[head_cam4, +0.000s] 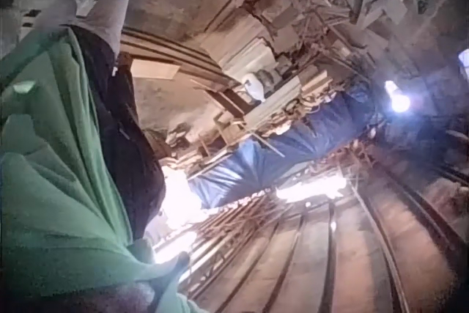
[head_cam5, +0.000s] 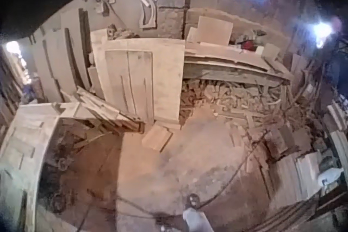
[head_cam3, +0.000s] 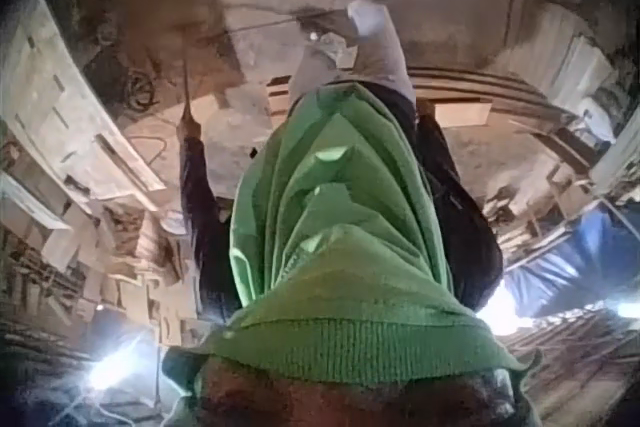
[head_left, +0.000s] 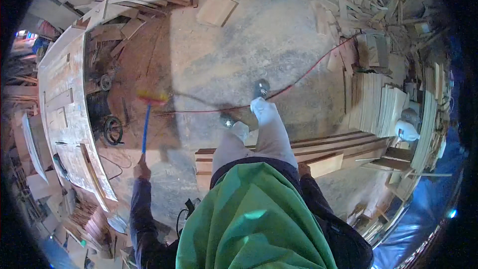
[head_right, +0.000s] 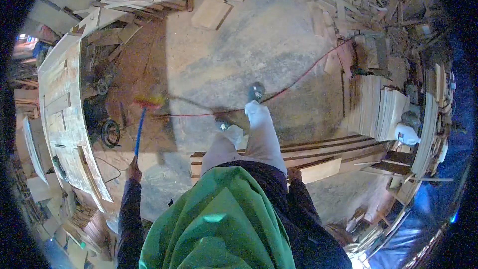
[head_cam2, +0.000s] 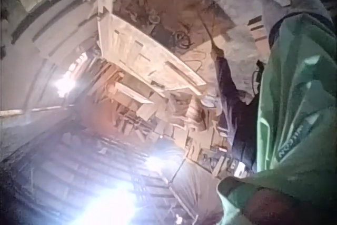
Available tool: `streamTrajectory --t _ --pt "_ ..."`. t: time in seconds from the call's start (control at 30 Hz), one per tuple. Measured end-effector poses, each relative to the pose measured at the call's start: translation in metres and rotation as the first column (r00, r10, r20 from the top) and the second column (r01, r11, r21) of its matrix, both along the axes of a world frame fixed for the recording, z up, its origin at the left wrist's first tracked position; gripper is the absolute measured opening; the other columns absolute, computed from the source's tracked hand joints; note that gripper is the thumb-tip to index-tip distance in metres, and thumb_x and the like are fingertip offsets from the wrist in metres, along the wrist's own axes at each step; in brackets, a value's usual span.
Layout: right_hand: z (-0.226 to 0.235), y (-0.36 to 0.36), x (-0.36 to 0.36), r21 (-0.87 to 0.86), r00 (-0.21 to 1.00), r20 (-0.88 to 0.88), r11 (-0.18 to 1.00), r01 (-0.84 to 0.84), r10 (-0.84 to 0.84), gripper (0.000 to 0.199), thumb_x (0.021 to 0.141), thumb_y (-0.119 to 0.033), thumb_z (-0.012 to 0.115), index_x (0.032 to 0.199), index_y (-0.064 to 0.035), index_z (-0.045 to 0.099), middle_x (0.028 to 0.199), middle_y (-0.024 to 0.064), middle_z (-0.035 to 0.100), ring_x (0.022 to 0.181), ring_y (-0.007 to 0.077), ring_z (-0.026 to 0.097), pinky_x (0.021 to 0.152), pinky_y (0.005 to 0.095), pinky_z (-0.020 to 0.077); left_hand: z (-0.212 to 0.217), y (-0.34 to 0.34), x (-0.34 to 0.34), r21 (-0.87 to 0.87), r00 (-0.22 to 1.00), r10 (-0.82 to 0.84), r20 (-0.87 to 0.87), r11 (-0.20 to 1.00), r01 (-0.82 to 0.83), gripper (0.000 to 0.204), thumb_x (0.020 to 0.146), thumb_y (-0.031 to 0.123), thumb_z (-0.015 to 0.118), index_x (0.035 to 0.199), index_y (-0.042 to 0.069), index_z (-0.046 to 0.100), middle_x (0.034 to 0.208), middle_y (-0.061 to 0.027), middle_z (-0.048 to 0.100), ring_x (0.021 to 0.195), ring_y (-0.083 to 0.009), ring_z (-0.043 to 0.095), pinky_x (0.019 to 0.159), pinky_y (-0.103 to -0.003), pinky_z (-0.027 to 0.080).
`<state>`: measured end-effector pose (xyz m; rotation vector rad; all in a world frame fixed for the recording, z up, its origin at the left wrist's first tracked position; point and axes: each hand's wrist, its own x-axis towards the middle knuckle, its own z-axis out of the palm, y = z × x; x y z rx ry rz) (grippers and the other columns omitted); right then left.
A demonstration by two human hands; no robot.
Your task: Sweep sawdust and wood scraps into a dustpan and empty it into a bin.
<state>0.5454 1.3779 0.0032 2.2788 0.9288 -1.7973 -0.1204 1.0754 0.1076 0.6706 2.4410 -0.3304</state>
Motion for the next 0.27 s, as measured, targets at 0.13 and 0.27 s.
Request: streamTrajectory --t 0.13,0.27 --pt "-0.002 0.052 -0.04 0.161 0.915 0.213 0.911 -0.38 0.343 0.022 0.075 -0.024 0.054 0.086 -0.0067 0.063 0.08 0.0094 0.063 0.079 0.0243 0.06 0.068 0.0344 0.0469 -0.011 0.095 0.033 0.241 0.994 -0.047 0.097 0.97 0.022 0.046 0.081 0.01 0.042 0.124 0.025 0.039 0.087 -0.0219 0.057 0.074 -0.0379 0.056 0.062 -0.046 0.043" --pt "-0.069 0.114 -0.014 0.168 0.068 0.421 -0.004 -0.986 0.905 0.038 0.079 -0.046 0.051 0.093 -0.0111 0.059 0.095 0.0078 0.06 0.085 0.0224 0.057 0.071 0.0368 0.0464 -0.097 0.15 0.041 0.418 0.977 -0.136 0.162 0.907 0.057 0.041 0.085 0.026 0.043 0.125 0.017 0.039 0.102 -0.0188 0.057 0.093 -0.0293 0.055 0.07 -0.043 0.044"
